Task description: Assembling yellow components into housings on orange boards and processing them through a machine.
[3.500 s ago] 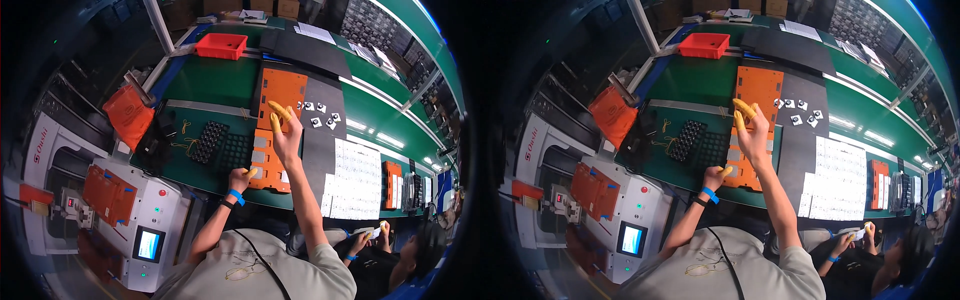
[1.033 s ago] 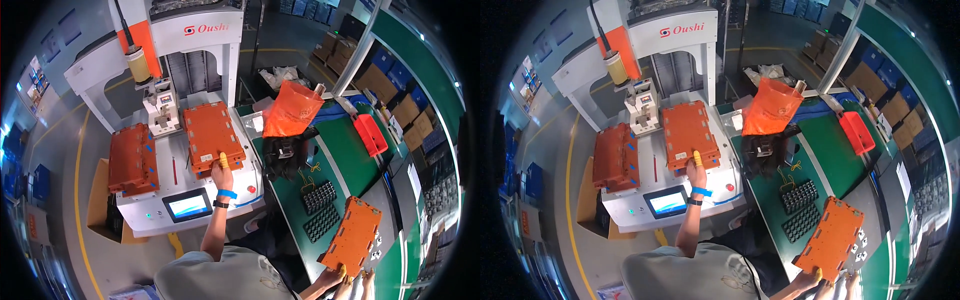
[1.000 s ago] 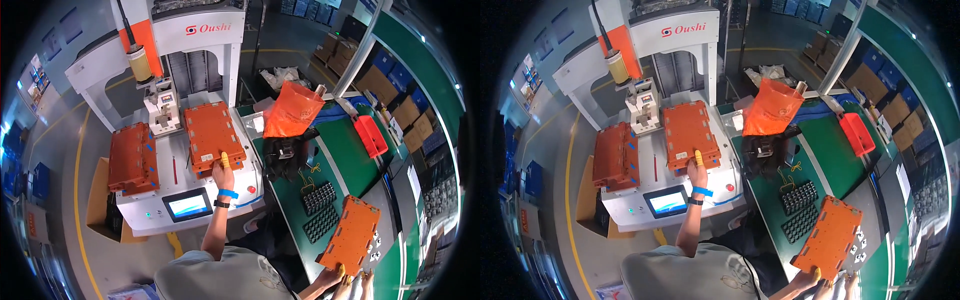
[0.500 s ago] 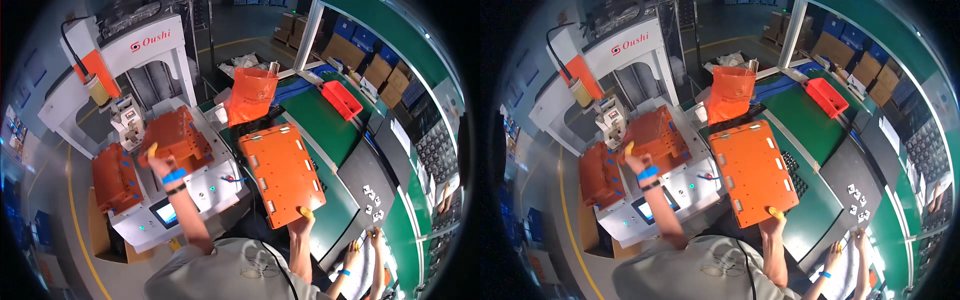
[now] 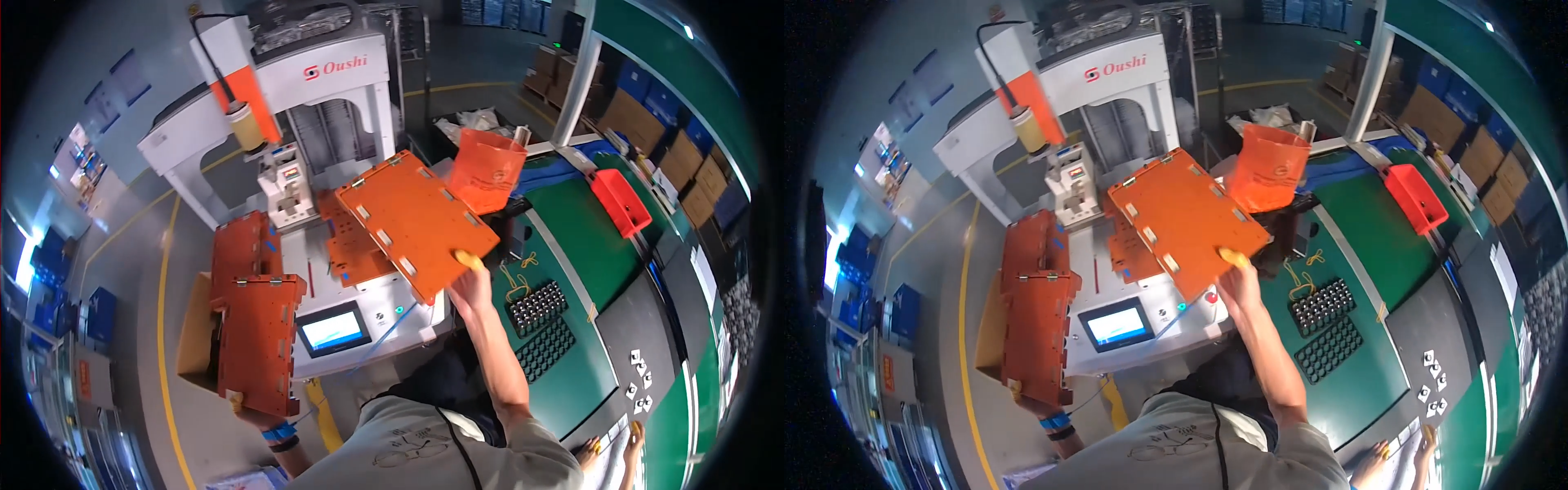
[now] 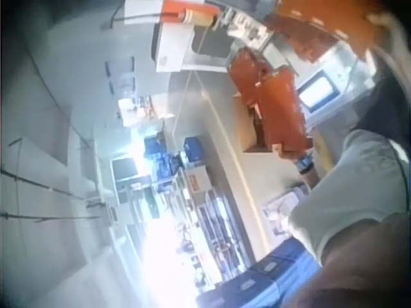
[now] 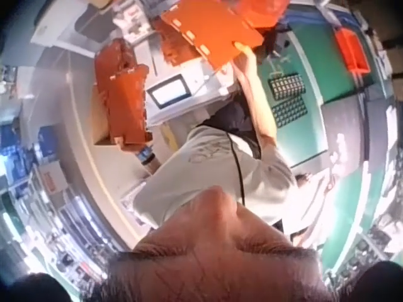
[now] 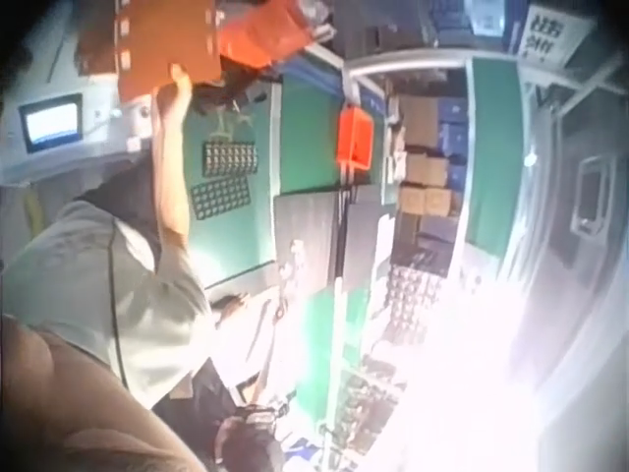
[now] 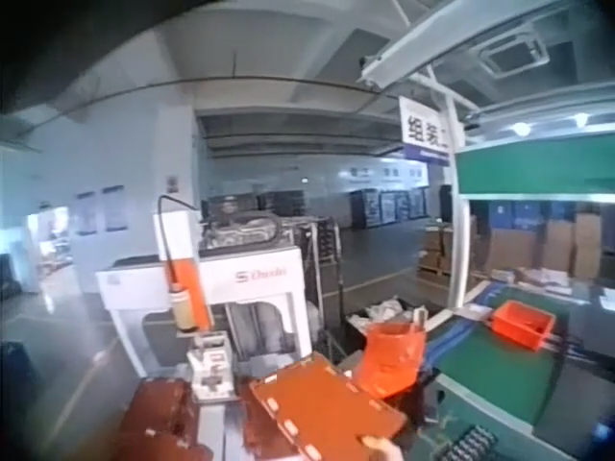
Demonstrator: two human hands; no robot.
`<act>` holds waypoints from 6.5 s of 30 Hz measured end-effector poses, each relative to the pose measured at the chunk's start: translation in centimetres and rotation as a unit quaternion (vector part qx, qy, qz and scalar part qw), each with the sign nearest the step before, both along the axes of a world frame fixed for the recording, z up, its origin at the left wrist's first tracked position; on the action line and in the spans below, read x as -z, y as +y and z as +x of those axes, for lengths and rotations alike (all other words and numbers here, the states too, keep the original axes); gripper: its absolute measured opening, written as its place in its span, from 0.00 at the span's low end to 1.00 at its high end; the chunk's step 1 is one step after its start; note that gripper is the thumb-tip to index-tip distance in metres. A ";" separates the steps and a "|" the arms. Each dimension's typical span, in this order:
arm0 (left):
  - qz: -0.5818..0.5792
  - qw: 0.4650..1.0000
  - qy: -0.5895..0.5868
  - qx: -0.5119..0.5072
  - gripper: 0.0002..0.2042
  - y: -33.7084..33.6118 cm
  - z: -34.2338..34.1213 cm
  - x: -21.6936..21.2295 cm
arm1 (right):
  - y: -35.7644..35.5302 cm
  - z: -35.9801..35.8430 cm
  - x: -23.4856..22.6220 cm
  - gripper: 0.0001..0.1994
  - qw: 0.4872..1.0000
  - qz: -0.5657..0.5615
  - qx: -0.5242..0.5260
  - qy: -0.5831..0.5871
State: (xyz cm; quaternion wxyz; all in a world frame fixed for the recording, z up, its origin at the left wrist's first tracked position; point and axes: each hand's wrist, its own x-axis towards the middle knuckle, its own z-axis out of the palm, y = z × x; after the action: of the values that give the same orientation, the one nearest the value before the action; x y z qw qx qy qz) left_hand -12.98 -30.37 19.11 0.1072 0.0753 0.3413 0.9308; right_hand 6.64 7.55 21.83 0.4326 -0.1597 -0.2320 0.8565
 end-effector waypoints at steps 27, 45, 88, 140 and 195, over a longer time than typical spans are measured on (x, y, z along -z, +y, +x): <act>0.092 0.991 -0.095 0.010 0.34 2.3 0.6 2.6 | -0.2 -21.9 7.4 0.18 0.996 -0.086 -0.011 -0.037; 0.081 0.993 -0.064 0.053 0.34 1.1 1.3 3.6 | 0.4 -13.9 6.1 0.13 0.690 0.535 -0.123 -0.472; -0.192 0.470 -0.217 0.834 0.26 27.1 35.1 5.9 | -26.0 24.5 14.1 0.10 0.681 0.011 0.527 -0.509; -0.132 0.526 0.685 0.487 0.20 28.9 34.9 13.7 | -20.6 35.3 13.0 0.35 0.342 0.355 0.237 -0.838; -0.298 0.409 0.754 0.419 0.13 38.8 48.1 13.0 | -7.2 60.9 7.9 0.13 0.273 -0.078 0.612 -0.738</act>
State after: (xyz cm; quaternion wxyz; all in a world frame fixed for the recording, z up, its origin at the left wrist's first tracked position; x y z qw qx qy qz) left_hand 35.08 8.45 6.14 0.1986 0.8438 0.4660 0.1774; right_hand 67.56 0.30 13.98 0.4583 -0.8516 -0.2182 -0.1309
